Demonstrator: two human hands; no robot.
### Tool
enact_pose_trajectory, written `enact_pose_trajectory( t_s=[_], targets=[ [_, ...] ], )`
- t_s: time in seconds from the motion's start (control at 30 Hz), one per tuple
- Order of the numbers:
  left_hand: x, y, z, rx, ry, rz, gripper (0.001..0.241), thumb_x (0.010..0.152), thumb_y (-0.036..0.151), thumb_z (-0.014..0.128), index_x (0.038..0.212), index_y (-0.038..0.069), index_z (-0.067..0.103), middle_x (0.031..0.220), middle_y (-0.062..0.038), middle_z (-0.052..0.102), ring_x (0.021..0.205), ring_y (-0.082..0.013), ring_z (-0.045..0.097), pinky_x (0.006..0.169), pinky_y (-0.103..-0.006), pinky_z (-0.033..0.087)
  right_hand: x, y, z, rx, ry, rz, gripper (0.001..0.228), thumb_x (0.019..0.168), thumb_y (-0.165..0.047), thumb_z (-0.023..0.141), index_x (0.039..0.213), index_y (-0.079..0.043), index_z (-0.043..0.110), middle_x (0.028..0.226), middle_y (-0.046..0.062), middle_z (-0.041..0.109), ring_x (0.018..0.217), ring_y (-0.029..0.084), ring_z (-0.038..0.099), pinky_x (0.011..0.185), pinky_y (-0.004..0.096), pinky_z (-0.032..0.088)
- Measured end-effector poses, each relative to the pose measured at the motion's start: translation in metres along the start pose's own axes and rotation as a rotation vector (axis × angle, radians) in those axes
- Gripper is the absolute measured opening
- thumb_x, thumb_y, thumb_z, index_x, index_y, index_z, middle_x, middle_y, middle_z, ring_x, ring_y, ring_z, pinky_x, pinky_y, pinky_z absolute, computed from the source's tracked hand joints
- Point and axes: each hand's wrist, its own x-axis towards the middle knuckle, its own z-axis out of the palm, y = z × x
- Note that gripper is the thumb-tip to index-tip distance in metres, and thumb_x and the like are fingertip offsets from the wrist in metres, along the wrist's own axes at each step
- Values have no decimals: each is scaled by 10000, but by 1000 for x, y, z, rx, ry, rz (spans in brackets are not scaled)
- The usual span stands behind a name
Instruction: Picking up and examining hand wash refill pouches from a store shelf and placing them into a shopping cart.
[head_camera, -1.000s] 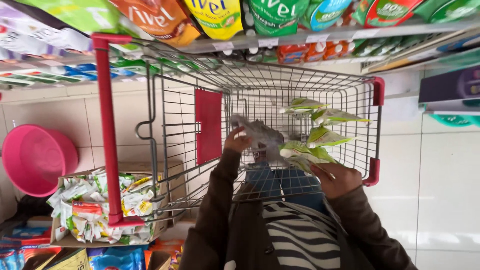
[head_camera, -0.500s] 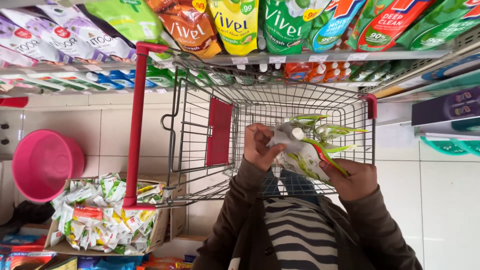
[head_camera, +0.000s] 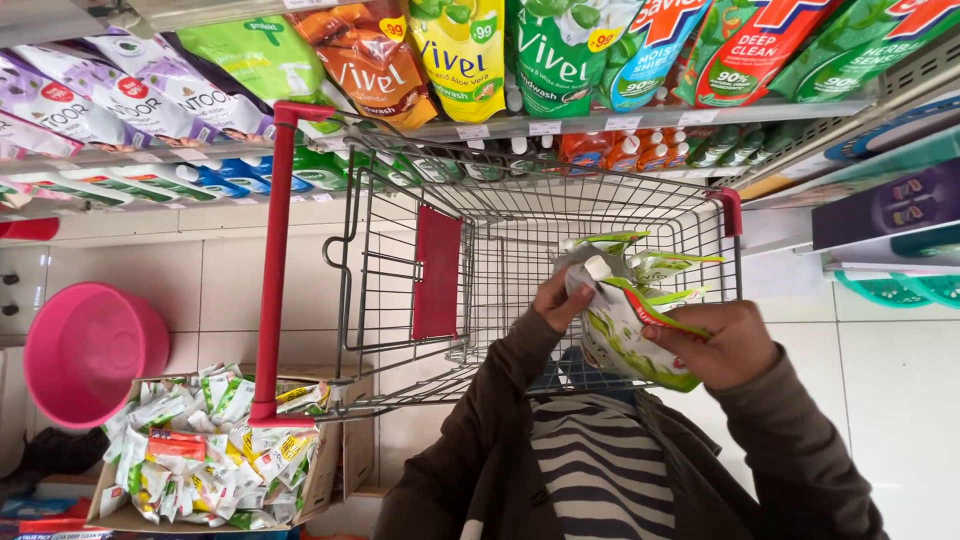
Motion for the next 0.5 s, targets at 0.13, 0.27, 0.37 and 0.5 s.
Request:
enact_pose_trajectory(
  t_s=[0.13, 0.27, 0.37, 0.5],
  targets=[
    [-7, 53, 39, 113, 45, 76, 154, 1124, 185, 593, 1120, 32, 593, 994, -22, 643, 933, -81, 610, 830, -265, 549, -7, 1, -16, 53, 118, 35, 126, 792, -85, 816, 886, 0, 808, 640, 71, 751, 493, 106, 648, 462, 260, 508],
    [-12, 93, 64, 249, 311, -14, 167, 1040, 198, 608, 1011, 34, 598, 799, 19, 626, 700, -65, 559, 600, -240, 485, -19, 62, -23, 330, 91, 23, 322, 822, -98, 815, 1114, 20, 749, 859, 148, 762, 547, 126, 586, 477, 267, 463],
    [-14, 80, 56, 100, 369, 49, 194, 1062, 220, 592, 1009, 36, 620, 815, 34, 631, 700, -52, 557, 605, -223, 476, -19, 104, 14, 589, 52, -265, 610, 794, -147, 843, 1323, 29, 597, 1157, 152, 714, 903, 155, 622, 755, 298, 525],
    [-16, 66, 46, 6, 373, 184, 232, 1115, 234, 613, 1114, 7, 660, 907, 16, 630, 805, -48, 533, 711, -221, 455, 4, 160, 77, 418, 213, -353, 536, 944, -280, 761, 1377, -10, 597, 1197, 103, 740, 1052, 200, 728, 935, 347, 620]
  ],
)
